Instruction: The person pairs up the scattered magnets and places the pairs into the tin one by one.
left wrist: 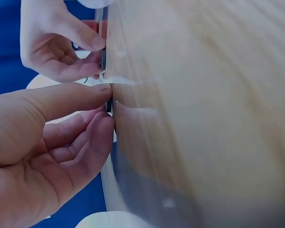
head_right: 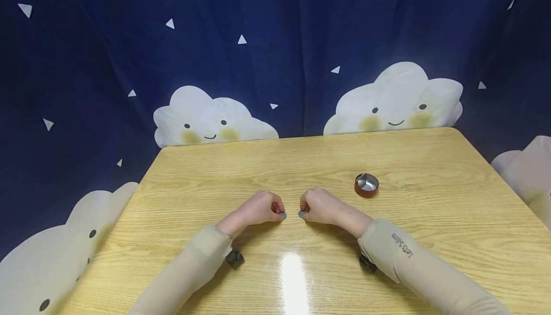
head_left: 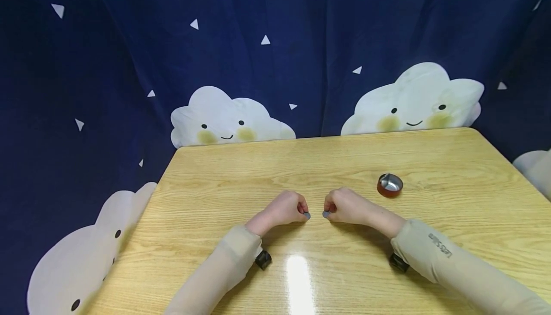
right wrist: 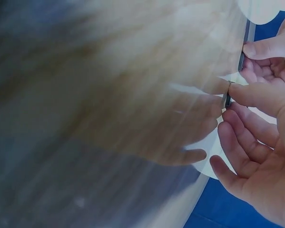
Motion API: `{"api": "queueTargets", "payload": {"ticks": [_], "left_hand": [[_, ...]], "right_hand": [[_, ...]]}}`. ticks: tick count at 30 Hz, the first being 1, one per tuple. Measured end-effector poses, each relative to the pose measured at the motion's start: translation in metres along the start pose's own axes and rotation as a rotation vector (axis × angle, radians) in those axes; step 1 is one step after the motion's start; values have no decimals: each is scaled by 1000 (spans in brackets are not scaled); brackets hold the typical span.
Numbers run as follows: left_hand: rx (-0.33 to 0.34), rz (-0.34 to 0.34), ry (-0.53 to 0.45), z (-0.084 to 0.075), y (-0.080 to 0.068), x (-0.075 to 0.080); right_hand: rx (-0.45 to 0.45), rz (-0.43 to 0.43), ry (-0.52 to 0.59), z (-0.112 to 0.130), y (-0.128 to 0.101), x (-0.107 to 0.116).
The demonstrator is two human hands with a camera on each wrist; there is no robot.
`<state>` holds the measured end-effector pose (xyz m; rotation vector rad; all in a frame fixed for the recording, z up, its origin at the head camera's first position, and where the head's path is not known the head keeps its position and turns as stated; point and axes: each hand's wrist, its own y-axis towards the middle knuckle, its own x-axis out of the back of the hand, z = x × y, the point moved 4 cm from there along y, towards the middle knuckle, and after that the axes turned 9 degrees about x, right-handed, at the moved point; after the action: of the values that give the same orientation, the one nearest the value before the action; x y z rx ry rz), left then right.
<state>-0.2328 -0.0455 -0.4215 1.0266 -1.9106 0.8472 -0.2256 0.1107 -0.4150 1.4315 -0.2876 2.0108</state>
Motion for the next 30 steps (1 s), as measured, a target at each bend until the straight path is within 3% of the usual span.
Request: {"api": "queueTargets", "payload": {"ticks": [6,12,30], "left_hand": [[-11,13,10,-7,6,-5],[-33,-17,10,-13,9,-5],[-5,-17,30,-16,12,-6]], "right_hand": [[-46,27,7,0,3,-2],[-61,42,8,0,6,-4],[-84,47,33,0,7,-4]]}}
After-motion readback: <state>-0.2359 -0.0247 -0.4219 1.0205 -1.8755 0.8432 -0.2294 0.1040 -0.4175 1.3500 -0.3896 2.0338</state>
